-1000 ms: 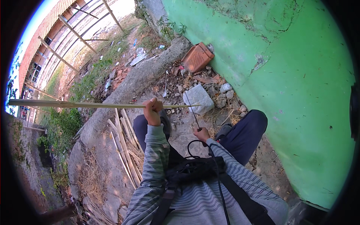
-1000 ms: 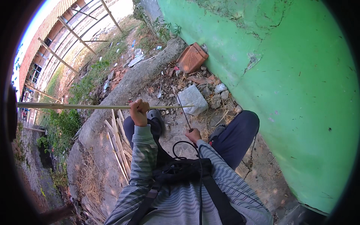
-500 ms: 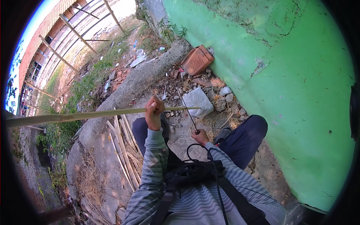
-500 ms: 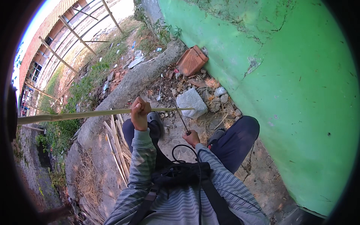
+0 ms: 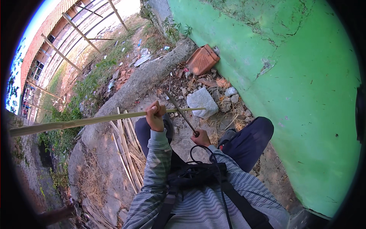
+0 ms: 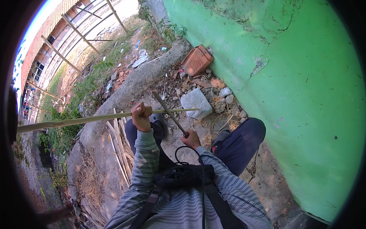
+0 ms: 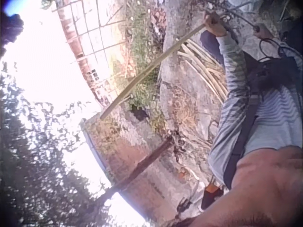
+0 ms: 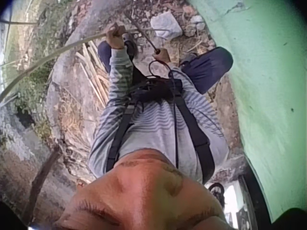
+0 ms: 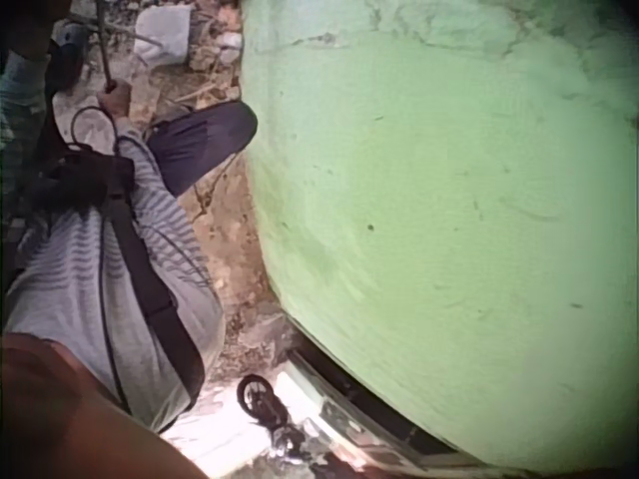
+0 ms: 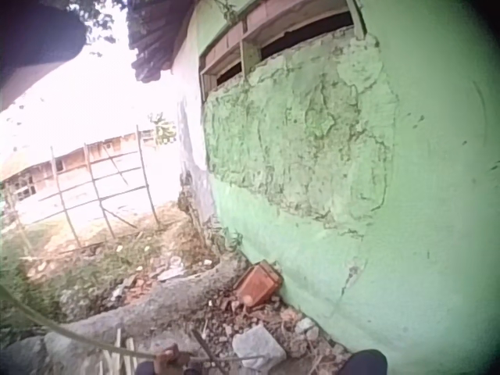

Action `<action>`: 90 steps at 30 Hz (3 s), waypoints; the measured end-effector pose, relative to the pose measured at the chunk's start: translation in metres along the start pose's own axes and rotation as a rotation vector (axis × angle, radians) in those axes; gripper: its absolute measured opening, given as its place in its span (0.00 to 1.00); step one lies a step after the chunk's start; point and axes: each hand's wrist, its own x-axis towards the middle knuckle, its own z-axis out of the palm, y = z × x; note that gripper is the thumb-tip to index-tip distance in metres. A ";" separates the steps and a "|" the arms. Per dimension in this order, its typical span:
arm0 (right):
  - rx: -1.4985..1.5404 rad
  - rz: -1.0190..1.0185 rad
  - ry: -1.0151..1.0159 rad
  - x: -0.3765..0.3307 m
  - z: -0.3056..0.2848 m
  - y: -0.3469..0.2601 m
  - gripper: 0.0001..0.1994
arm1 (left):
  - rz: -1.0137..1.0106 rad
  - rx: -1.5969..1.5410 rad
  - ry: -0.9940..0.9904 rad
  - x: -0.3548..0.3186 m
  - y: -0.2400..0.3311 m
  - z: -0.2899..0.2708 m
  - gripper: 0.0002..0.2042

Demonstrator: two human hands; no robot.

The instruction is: The person carves and splits bamboo strips along their length using a knife.

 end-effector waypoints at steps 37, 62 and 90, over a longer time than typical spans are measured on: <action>-0.002 0.233 0.152 0.006 0.003 0.053 0.12 | -0.056 -0.078 -0.103 -0.004 -0.004 0.013 0.22; 0.054 0.313 0.148 0.005 0.001 0.065 0.11 | -0.063 -0.061 -0.099 -0.002 -0.001 0.027 0.21; -0.224 0.395 0.195 0.002 0.002 0.073 0.13 | -0.070 -0.058 -0.088 0.005 -0.003 0.009 0.23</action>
